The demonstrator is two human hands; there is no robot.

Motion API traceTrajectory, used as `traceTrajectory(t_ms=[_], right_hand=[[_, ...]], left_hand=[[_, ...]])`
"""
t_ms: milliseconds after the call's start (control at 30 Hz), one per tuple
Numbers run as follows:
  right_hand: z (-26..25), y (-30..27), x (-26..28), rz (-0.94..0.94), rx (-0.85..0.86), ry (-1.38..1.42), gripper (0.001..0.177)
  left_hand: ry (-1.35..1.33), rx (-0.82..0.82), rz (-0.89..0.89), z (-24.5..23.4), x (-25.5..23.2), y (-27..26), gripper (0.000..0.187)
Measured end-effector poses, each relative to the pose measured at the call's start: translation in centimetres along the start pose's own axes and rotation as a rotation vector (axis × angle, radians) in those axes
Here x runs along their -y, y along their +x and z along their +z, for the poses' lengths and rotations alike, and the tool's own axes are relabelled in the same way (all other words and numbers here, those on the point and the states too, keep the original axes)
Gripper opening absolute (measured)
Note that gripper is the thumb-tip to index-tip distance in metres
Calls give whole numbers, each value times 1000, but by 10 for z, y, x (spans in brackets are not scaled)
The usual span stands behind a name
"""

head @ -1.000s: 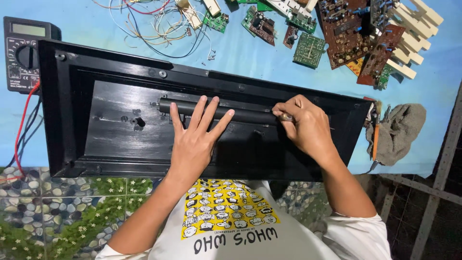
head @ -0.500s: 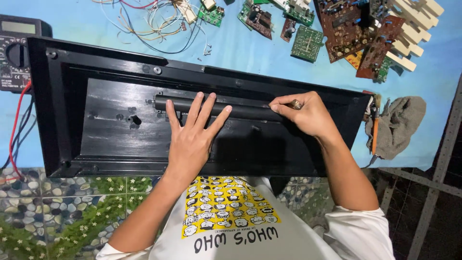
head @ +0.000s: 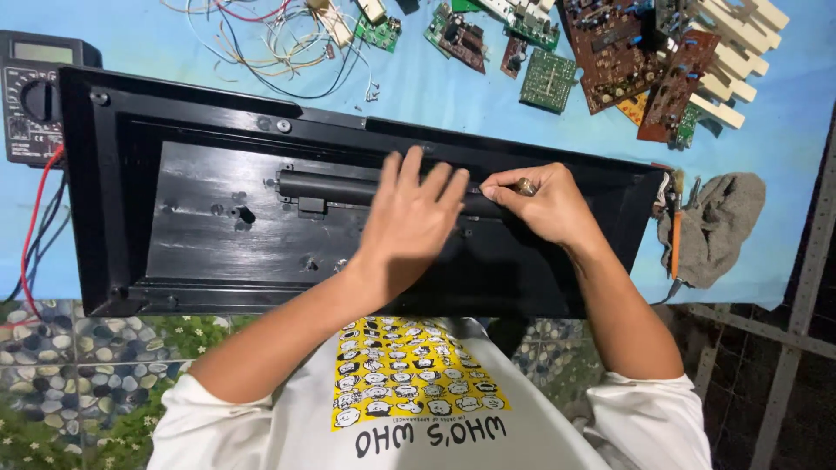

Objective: The person uses a screwdriver to remove screws from a black electronic device frame placed on a blue workbench. They unscrew fasteners from the frame's edges and center, occasionally adjusting the device's position to access different areas.

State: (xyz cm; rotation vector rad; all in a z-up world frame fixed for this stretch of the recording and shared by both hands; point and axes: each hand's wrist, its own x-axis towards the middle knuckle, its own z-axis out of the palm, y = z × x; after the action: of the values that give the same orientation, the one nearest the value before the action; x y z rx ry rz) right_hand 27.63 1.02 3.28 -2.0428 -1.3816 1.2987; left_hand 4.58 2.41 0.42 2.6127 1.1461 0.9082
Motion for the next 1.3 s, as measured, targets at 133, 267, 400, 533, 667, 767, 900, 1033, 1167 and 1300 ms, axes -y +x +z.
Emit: traceTrajectory(t_ms=[133,267,400,533,667,767,900,1033,1167,1300], right_hand=[[-3,8,-14,-23,8,-88,17],[-5,14,-18,-21,37,-125,18],[-3,9,-9,12,-4,-148,19],[0,4,-4,-14,-46,-171,18],[4,3,0,-21,-76,-239,17],[5,5,-5,-25,-84,-247,15],[7,4,-6,-12,-90,-150,18],[5,5,-7,-18,-77,-149,18],[2,3,-8,-46,-42,-130,18],[-1,2,-8,-88,4,-167,17]], left_hand=[[3,129,-21,21,-23,-5,29],[87,36,14,33,-44,-11,22],[200,-42,-6,54,-45,-16,20],[194,107,-57,70,-34,-17,28],[-47,393,-148,74,-25,-11,37],[-136,467,-169,60,-21,-1,35],[-279,582,-243,38,-11,10,36],[-291,597,-285,41,-10,11,34],[-401,637,-327,24,-9,18,36],[-466,637,-352,17,-7,21,36]])
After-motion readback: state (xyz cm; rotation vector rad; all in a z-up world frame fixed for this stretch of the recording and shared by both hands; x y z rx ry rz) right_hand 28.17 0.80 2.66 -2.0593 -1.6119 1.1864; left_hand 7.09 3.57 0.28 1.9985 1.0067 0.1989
